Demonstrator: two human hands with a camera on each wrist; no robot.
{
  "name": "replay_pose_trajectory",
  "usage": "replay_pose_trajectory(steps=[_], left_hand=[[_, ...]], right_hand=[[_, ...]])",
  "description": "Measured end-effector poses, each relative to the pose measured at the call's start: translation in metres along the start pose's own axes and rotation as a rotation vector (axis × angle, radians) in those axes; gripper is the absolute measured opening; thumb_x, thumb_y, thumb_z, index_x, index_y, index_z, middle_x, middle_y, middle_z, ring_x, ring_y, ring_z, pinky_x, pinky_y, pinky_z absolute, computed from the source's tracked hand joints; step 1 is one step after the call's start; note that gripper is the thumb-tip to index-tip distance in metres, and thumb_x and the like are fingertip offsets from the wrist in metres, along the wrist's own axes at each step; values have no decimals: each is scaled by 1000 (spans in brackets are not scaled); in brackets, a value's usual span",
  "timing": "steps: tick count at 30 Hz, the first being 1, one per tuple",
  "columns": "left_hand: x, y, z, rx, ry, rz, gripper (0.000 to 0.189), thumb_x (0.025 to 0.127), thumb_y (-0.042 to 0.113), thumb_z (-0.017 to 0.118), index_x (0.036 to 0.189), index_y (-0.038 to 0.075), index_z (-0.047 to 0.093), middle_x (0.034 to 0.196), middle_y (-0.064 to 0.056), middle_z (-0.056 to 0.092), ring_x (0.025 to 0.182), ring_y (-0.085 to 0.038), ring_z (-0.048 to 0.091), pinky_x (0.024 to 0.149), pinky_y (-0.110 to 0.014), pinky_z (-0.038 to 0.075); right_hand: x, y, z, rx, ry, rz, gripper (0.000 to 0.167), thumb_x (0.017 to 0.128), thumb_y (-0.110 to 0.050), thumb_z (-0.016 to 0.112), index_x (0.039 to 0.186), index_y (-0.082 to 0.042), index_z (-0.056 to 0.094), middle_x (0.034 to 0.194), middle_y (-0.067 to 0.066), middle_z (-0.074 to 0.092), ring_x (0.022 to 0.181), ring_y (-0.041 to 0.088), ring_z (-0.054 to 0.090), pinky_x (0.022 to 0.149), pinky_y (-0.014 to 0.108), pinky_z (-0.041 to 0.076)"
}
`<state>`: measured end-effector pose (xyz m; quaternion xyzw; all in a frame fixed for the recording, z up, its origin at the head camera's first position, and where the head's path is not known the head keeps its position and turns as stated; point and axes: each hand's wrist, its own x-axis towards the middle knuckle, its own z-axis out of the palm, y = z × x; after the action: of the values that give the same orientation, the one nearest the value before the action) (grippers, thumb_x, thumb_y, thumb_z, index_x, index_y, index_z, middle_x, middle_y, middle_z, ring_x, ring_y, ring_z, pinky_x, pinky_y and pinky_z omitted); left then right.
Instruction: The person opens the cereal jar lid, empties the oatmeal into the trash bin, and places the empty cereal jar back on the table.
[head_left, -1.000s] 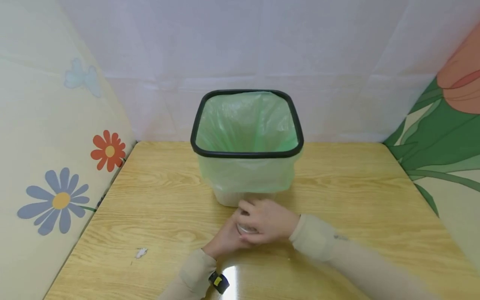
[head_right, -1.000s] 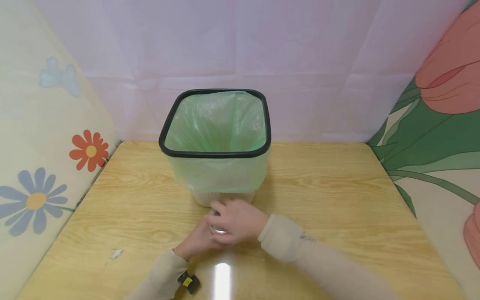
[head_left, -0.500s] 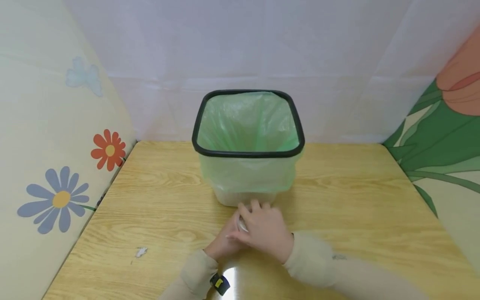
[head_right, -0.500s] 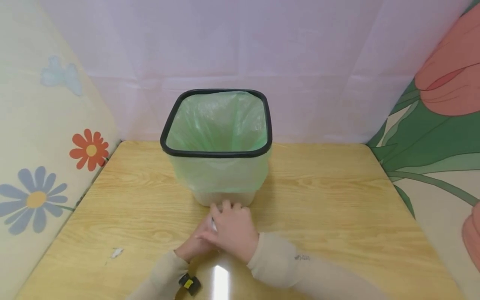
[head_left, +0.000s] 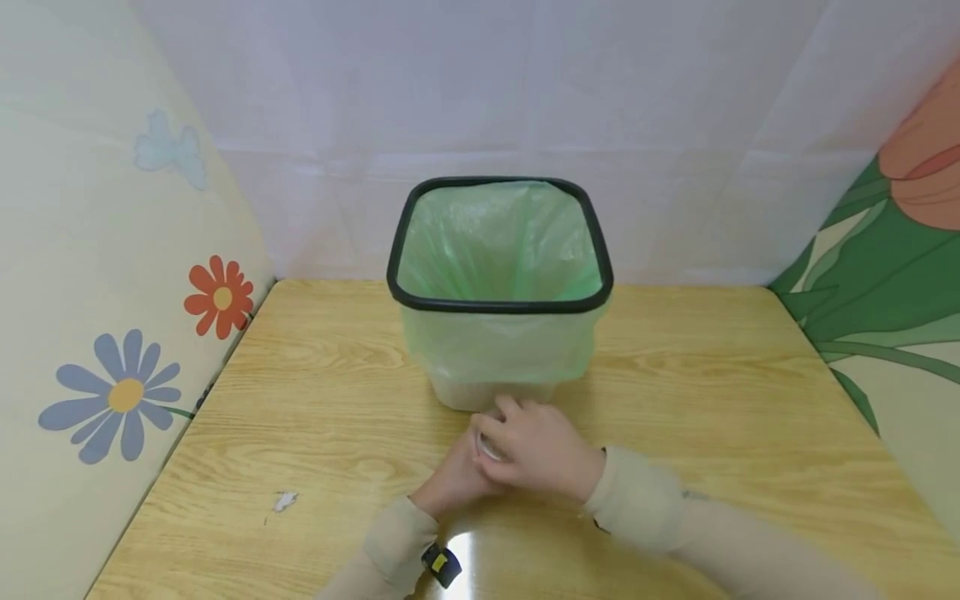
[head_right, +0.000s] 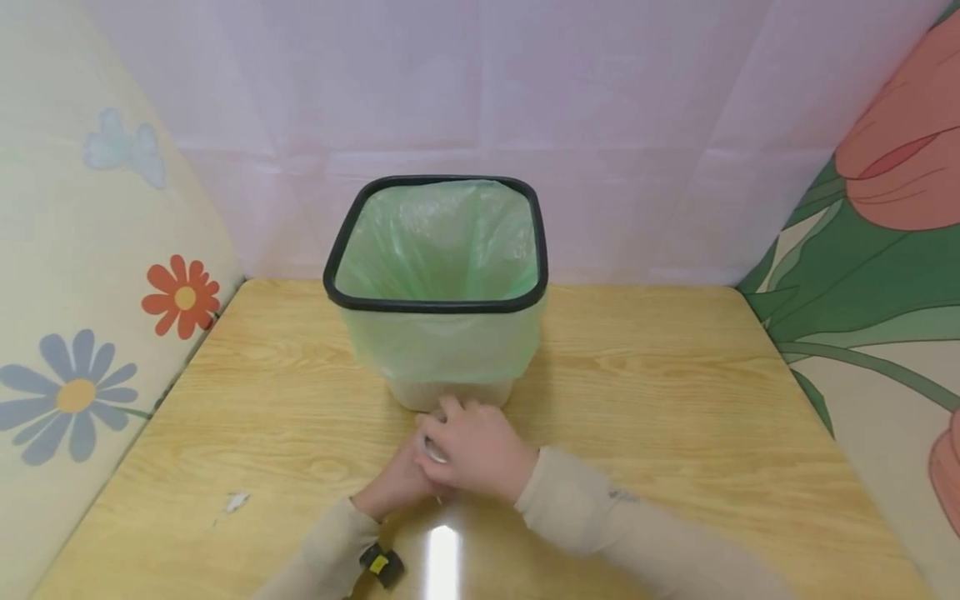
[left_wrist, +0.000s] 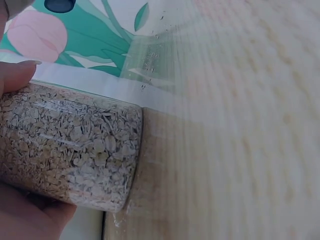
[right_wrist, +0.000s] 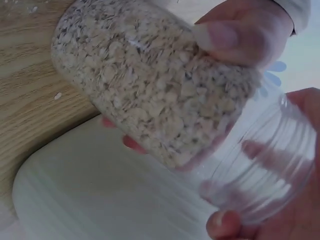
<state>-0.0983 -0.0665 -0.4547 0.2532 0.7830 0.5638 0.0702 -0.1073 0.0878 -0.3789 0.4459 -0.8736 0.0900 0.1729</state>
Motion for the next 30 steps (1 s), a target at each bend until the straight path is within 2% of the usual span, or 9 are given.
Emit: replay_pose_trajectory(steps=[6, 9, 14, 19, 25, 30], left_hand=[[-1, 2, 1, -96, -9, -34, 72, 71, 3, 78, 134, -1, 44, 125, -11, 57, 112, -24, 56, 100, -33, 44], [0, 3, 2, -145, -4, -54, 80, 70, 5, 80, 139, 3, 39, 128, -10, 54, 114, -23, 55, 100, -33, 44], [-1, 3, 4, -207, 23, -96, 83, 68, 4, 81, 139, 7, 39, 130, -10, 51, 116, -24, 53, 98, -32, 44], [-2, 2, 5, -182, 56, -112, 81, 66, 3, 83, 136, 3, 42, 129, -12, 52, 117, -27, 53, 99, -34, 43], [-3, 2, 5, -195, 79, -144, 82, 63, 1, 86, 135, 1, 45, 129, -13, 54, 118, -28, 52, 104, -42, 39], [-3, 2, 6, -185, 79, -139, 82, 63, 2, 87, 134, 1, 46, 129, -12, 55, 119, -28, 52, 105, -44, 37]], right_hand=[[-2, 6, -11, 158, -82, 42, 32, 87, -38, 64, 112, -19, 67, 92, 6, 58, 64, 14, 53, 50, 25, 44], [-5, 8, -15, 188, -102, 71, 35, 89, -39, 63, 117, -19, 66, 99, 8, 61, 69, 17, 57, 53, 28, 47], [-13, 11, -22, 177, -110, 91, 40, 88, -36, 65, 123, -16, 65, 101, 10, 61, 74, 20, 60, 56, 31, 49], [-23, 15, -27, 143, -100, 106, 46, 85, -37, 69, 125, -15, 63, 99, 6, 61, 76, 19, 59, 61, 33, 51], [-34, 22, -31, 95, -84, 129, 48, 83, -36, 71, 123, -11, 63, 97, 7, 61, 78, 20, 59, 66, 37, 52], [-41, 25, -32, 60, -47, 129, 51, 81, -37, 73, 122, -9, 64, 96, 7, 61, 76, 20, 59, 64, 36, 53]])
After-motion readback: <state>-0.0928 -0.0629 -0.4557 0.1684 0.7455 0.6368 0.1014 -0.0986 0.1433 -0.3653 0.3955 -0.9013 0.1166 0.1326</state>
